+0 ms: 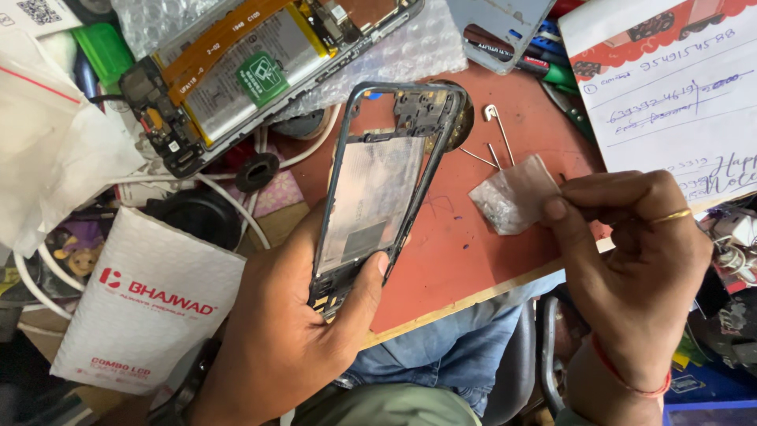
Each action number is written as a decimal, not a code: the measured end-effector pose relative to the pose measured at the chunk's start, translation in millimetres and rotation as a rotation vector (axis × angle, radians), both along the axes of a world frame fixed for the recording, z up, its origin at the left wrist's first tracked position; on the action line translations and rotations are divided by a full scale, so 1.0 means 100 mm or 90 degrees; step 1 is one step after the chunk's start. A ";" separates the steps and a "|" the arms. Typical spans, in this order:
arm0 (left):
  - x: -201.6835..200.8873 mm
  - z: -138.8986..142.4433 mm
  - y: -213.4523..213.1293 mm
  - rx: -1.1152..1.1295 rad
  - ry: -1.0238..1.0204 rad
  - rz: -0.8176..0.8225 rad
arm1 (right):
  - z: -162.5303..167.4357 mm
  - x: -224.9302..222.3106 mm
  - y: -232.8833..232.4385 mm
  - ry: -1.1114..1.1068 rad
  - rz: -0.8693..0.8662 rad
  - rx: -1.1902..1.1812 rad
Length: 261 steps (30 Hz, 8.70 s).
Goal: The person removes a protective film from the back of a disassembled smartphone, then peels adhesive strips from the phone frame. They handle the phone chassis and a separate battery assembly, placing the battery aside and continuing to remove adhesive from the frame.
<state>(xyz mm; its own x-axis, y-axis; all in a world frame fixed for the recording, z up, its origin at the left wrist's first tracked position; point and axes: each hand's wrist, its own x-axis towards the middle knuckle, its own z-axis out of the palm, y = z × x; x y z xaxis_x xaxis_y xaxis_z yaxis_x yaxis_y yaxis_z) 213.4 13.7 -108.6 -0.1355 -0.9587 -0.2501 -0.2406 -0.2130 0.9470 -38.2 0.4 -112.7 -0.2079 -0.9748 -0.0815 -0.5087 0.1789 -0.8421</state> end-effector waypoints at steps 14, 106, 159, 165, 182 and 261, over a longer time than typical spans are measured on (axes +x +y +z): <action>-0.05 -0.03 0.00 0.000 -0.005 -0.004 | -0.05 -0.14 0.05 -0.085 -0.019 -0.041; 0.11 -0.14 -0.03 -0.078 -0.077 -0.082 | -0.17 0.34 -0.43 0.124 0.562 -0.321; 0.16 0.40 0.53 -0.377 -0.383 -0.044 | -0.09 -0.31 0.54 -0.057 0.209 -0.252; 0.26 0.64 0.63 -0.369 -0.417 -0.043 | 0.29 -0.19 0.66 -0.023 0.235 -0.268; 0.95 1.10 1.16 -0.303 -0.543 0.067 | 0.47 0.05 1.04 0.070 0.233 -0.208; 0.80 1.01 -0.62 -0.318 -0.310 -0.191 | 0.91 0.60 -0.30 -0.387 0.243 -0.041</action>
<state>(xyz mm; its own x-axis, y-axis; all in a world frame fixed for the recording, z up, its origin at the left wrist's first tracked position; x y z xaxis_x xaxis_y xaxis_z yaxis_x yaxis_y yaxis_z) 293.2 -48.8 -7.3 -0.3945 -0.9127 0.1062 -0.6360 0.3546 0.6854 22.0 -29.6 -21.9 0.2127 -0.9770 -0.0148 0.0365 0.0230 -0.9991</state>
